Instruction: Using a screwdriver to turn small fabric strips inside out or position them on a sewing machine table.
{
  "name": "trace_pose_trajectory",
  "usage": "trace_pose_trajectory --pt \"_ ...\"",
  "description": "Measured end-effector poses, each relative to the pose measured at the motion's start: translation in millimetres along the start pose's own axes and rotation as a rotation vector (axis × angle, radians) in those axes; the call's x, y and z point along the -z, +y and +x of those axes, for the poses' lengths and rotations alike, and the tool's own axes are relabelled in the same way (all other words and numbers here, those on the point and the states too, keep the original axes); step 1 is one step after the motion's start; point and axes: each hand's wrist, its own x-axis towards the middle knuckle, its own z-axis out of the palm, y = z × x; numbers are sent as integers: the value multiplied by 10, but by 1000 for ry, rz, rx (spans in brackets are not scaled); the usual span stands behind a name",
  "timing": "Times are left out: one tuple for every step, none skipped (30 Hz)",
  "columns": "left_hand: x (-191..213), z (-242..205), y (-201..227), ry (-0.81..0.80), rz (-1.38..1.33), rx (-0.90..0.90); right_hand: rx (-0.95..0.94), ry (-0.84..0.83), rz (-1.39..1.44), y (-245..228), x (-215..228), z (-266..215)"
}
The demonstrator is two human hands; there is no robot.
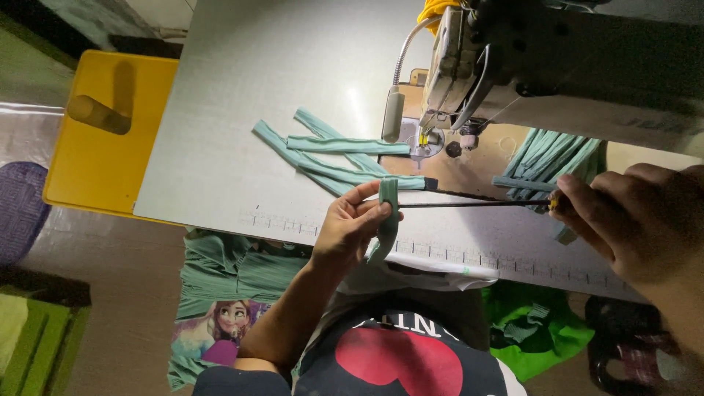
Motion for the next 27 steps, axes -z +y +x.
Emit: trace_pose_trajectory --pt "-14 -3 7 16 21 6 -10 -14 -29 -7 -5 -20" --pt "-29 -5 14 32 42 11 -21 -28 -58 -13 -10 -39" --pt "-18 0 4 31 43 11 -22 -28 -58 -12 18 -31" --pt "-7 5 -5 25 26 5 -45 -29 13 -10 46 -22" --pt "3 13 -15 18 9 -2 -68 -29 84 -6 75 -14" --pt "-10 9 -5 17 9 -2 -69 -29 83 20 44 -45" --pt "-21 3 4 12 29 -1 -44 -31 88 46 12 -76" --pt "-31 -4 13 8 48 1 -19 -33 94 71 -19 -107" --pt "-30 -3 4 9 48 0 -19 -32 94 49 -9 -113" --pt "-30 -2 -6 1 45 -4 -31 -8 62 27 0 -120" --pt "-29 -1 -14 -6 43 -8 -43 17 31 5 8 -127" --pt "-21 -1 -20 -6 44 -9 -43 18 31 39 -34 -150" --pt "-15 0 -28 -3 32 -7 -5 7 36 73 -76 -175" --pt "-8 2 -35 0 20 -6 33 -4 41 107 -118 -200" --pt "-6 -1 -34 1 19 -6 33 -4 42 83 -77 -145" --pt "-3 -5 -33 -1 16 -5 17 8 88 59 -34 -89" --pt "-1 -6 -31 -3 12 -6 2 20 132 37 8 -32" --pt "-2 -12 -28 -3 12 -6 3 21 133 20 50 -20" --pt "-5 -14 -24 -7 13 -5 -9 -20 95 3 93 -9" --pt "-8 -16 -19 -12 15 -5 -21 -61 57 -13 136 3" --pt "-4 -16 -22 -13 15 -5 -22 -60 57 0 97 -40" --pt "-2 -16 -26 -22 20 -13 -30 -67 48 14 57 -83" --pt "1 -16 -29 -33 24 -21 -39 -74 39 27 19 -127" --pt "4 -18 -31 -34 25 -21 -39 -74 39 27 48 -102" --pt "6 -20 -34 -19 25 -18 -24 -61 39 27 79 -77" --pt "10 -23 -36 -5 25 -15 -9 -47 40 27 109 -50" --pt "-2 -29 -31 -5 25 -15 -9 -48 39 32 83 -83"
